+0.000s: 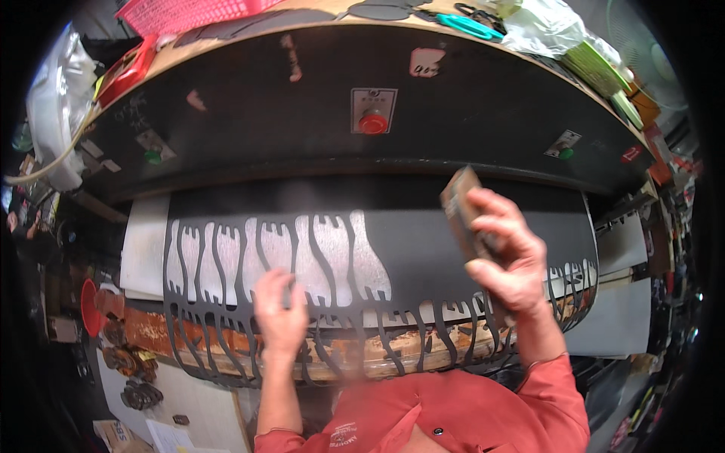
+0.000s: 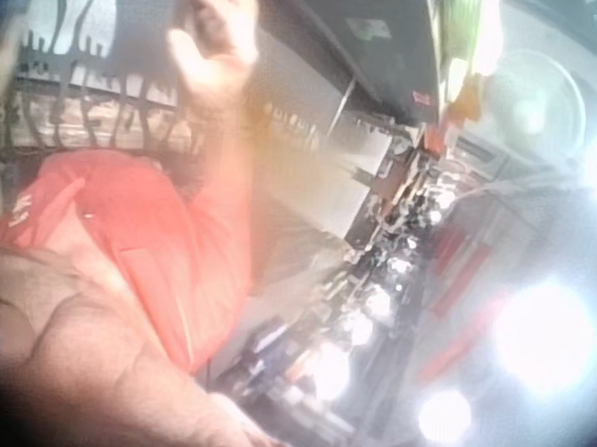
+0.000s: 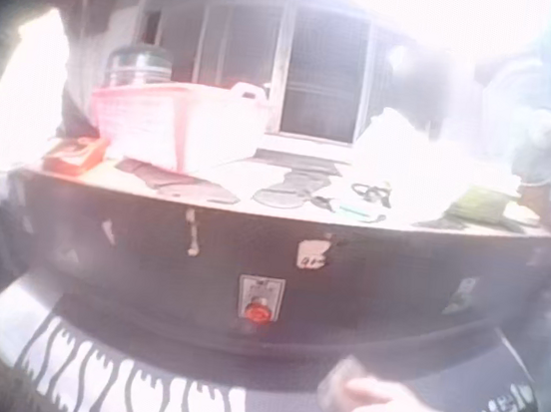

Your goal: The person writes on a notepad and a sheet of paper, then flips through the notepad pages. They pick up and inspect several shoe soles and a black plastic sheet with cutouts, placing them on a table and a nearby rack.

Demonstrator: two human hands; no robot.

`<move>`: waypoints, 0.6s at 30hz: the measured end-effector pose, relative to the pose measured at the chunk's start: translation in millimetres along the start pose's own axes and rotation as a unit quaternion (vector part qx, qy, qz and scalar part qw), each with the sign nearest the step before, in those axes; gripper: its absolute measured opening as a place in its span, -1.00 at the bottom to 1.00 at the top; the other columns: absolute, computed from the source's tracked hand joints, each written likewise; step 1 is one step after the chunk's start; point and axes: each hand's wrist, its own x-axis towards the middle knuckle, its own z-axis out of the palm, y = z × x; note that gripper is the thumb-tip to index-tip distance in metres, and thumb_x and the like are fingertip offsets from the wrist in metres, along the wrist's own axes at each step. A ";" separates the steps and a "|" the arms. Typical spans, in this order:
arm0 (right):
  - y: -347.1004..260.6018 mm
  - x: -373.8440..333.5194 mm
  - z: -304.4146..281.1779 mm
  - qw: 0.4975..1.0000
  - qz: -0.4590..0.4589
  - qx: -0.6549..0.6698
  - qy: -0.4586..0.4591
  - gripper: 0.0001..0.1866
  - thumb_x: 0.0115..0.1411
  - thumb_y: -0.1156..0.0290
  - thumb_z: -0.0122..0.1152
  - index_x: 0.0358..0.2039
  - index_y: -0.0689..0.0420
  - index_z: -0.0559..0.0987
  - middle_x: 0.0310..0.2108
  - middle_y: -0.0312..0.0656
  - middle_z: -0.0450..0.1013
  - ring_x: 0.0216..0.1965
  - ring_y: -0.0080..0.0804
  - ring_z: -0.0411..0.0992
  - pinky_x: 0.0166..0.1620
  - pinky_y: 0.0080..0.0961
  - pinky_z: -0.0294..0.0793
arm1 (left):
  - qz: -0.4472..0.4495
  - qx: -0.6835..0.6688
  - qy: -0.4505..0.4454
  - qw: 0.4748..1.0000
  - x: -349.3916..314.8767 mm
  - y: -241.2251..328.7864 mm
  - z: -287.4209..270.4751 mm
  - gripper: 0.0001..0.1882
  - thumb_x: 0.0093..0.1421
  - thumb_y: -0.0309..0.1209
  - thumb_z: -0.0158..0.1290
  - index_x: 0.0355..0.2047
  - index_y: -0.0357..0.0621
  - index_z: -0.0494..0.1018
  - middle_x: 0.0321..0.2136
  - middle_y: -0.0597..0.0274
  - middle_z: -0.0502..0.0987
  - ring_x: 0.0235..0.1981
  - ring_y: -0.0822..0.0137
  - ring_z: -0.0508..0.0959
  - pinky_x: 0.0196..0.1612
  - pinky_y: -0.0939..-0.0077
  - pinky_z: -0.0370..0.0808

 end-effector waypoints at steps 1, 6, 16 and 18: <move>-16.2 13.7 -12.1 0.999 -0.038 -0.007 0.027 -0.49 -0.03 0.60 0.37 0.01 0.20 0.61 0.30 0.08 0.32 0.38 -0.08 0.21 0.37 -0.18 0.20 | -0.032 0.056 0.027 0.998 7.7 -19.5 -14.2 -0.76 0.22 -0.44 0.17 -0.12 -0.26 0.53 0.06 -0.10 0.51 0.09 -0.06 0.49 0.18 0.09 0.42; -66.6 118.1 -59.5 0.993 -0.092 -0.046 0.055 -0.41 0.06 0.37 0.35 0.15 0.23 0.54 0.28 0.07 0.37 0.34 -0.14 0.30 0.39 -0.30 0.13 | -0.175 0.283 0.094 0.938 33.8 -109.6 -72.4 -0.55 0.33 -0.23 0.11 0.13 -0.26 0.46 0.21 -0.15 0.40 0.28 -0.08 0.32 0.33 0.02 0.24; -7.9 295.6 -46.0 0.899 -0.003 -0.437 0.039 -0.55 0.12 0.27 0.33 0.03 0.11 0.65 -0.13 -0.11 0.61 -0.14 -0.38 0.56 -0.06 -0.48 0.55 | -0.110 0.351 0.086 0.926 22.2 -137.4 -52.1 -0.42 0.33 -0.10 0.12 0.29 -0.06 0.39 0.37 -0.22 0.21 0.41 -0.17 0.16 0.41 -0.11 0.07; 18.0 299.2 -42.2 0.883 0.022 -0.468 0.020 -0.57 0.14 0.26 0.32 0.02 0.11 0.65 -0.14 -0.10 0.62 -0.14 -0.37 0.56 -0.06 -0.48 0.55 | -0.100 0.357 0.086 0.925 21.9 -142.0 -53.0 -0.43 0.34 -0.09 0.12 0.28 -0.05 0.41 0.36 -0.21 0.23 0.39 -0.16 0.19 0.39 -0.10 0.09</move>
